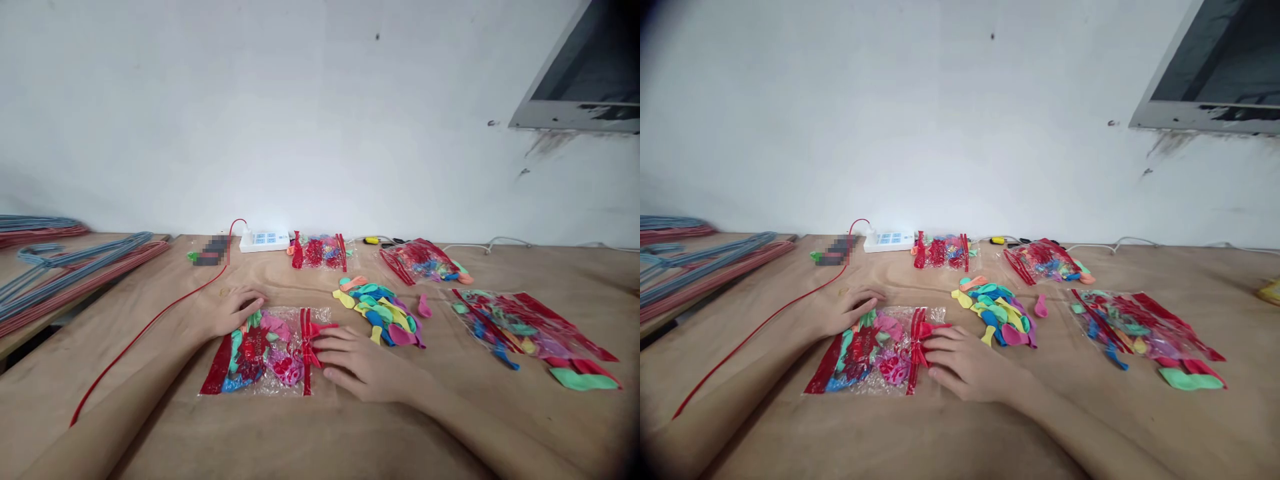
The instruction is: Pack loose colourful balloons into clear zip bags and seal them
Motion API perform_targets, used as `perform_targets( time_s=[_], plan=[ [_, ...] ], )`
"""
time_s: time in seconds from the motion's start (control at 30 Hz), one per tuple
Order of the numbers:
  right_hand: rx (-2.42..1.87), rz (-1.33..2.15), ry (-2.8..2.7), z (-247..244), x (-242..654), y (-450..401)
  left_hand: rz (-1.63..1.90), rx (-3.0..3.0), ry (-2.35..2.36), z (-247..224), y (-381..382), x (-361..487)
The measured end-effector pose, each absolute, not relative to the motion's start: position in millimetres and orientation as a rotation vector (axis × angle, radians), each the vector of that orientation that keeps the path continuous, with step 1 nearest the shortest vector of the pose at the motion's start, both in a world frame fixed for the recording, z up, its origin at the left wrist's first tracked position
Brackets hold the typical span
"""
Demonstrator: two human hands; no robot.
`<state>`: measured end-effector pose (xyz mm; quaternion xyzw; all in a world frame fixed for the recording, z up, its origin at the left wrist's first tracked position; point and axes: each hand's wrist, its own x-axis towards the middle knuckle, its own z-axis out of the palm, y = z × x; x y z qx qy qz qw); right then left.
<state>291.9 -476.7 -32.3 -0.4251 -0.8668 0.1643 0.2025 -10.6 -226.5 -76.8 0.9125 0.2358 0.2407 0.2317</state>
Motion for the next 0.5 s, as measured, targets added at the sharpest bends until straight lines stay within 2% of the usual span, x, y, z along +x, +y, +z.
perform_targets(
  time_s=[0.13,0.23,0.37,0.5],
  plan=[
    [-1.008,0.614,-2.343,-43.4,287.8,-472.1,0.659,2.512,0.645,-78.7,-224.5,-11.1],
    [-1.010,0.467,-2.227,-49.3,300.1,-467.9,0.649,2.522,0.645,-79.2,-223.8,-11.3],
    [-1.249,0.178,-2.210,-47.6,309.9,-468.4,0.655,2.540,0.635,-78.9,-224.3,-11.1],
    [-1.223,0.274,-2.371,-44.5,299.5,-475.9,0.661,2.565,0.635,-79.2,-224.5,-11.4]
  ],
)
